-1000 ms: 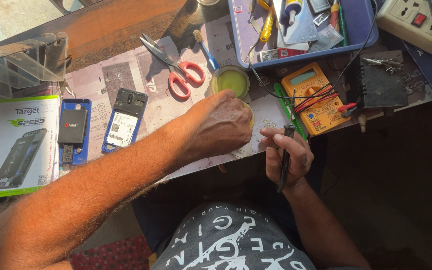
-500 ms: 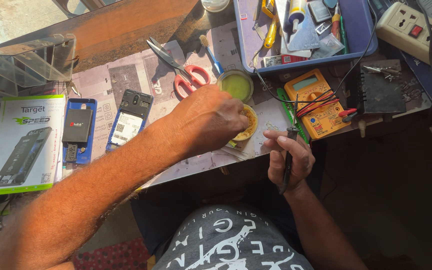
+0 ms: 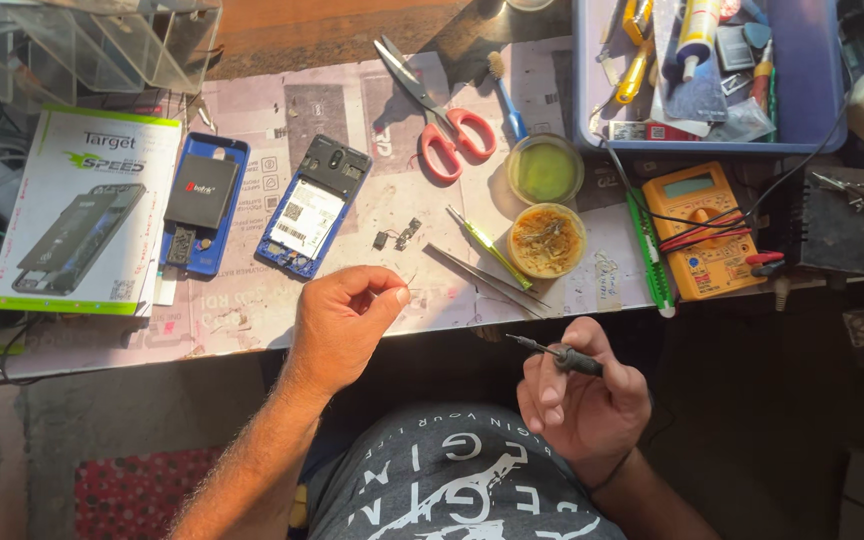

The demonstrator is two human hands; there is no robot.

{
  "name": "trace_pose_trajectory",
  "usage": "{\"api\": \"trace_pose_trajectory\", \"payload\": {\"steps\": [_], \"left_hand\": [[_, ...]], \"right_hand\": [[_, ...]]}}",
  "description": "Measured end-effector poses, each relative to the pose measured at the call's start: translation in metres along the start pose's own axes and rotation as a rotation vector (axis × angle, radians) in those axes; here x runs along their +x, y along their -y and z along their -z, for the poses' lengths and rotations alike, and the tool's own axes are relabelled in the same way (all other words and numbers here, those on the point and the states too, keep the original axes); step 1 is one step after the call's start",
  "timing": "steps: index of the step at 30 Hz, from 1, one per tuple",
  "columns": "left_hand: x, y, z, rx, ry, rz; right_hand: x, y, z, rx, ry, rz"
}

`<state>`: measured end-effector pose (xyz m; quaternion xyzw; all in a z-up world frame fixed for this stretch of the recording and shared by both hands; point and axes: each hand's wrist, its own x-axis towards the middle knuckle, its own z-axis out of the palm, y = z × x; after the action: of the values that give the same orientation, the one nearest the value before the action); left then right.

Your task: The person solders a small electronic component using a soldering iron and solder wire. They repeatedly apply flux from a container and use tweezers to hold the component while working on a cluttered workbench.

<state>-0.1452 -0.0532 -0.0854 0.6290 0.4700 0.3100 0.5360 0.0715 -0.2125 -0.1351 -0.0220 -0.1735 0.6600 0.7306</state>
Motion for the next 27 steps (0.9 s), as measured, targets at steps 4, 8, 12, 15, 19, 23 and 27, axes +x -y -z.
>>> {"api": "trace_pose_trajectory", "payload": {"steps": [4, 8, 12, 15, 19, 23, 27], "left_hand": [[-0.005, 0.023, 0.011, 0.057, -0.041, -0.063], [-0.001, 0.023, 0.015, 0.039, -0.033, -0.101], [0.004, 0.025, 0.018, 0.045, -0.028, -0.105], [0.004, 0.028, 0.018, 0.009, -0.023, -0.099], [0.005, 0.027, 0.019, 0.004, -0.023, -0.086], [0.005, 0.025, 0.018, 0.05, -0.024, -0.063], [0.006, 0.024, 0.017, 0.078, -0.017, -0.032]], "right_hand": [[0.008, -0.026, 0.007, 0.142, -0.099, -0.111], [0.013, -0.041, 0.014, 0.184, -0.154, -0.138], [0.015, -0.045, 0.02, 0.118, -0.175, -0.109], [0.017, -0.042, 0.021, 0.006, -0.1, -0.052], [0.022, -0.038, 0.021, -0.05, -0.066, -0.022], [0.021, -0.033, 0.02, -0.112, -0.072, 0.011], [0.018, -0.029, 0.021, -0.164, -0.074, 0.048]]}}
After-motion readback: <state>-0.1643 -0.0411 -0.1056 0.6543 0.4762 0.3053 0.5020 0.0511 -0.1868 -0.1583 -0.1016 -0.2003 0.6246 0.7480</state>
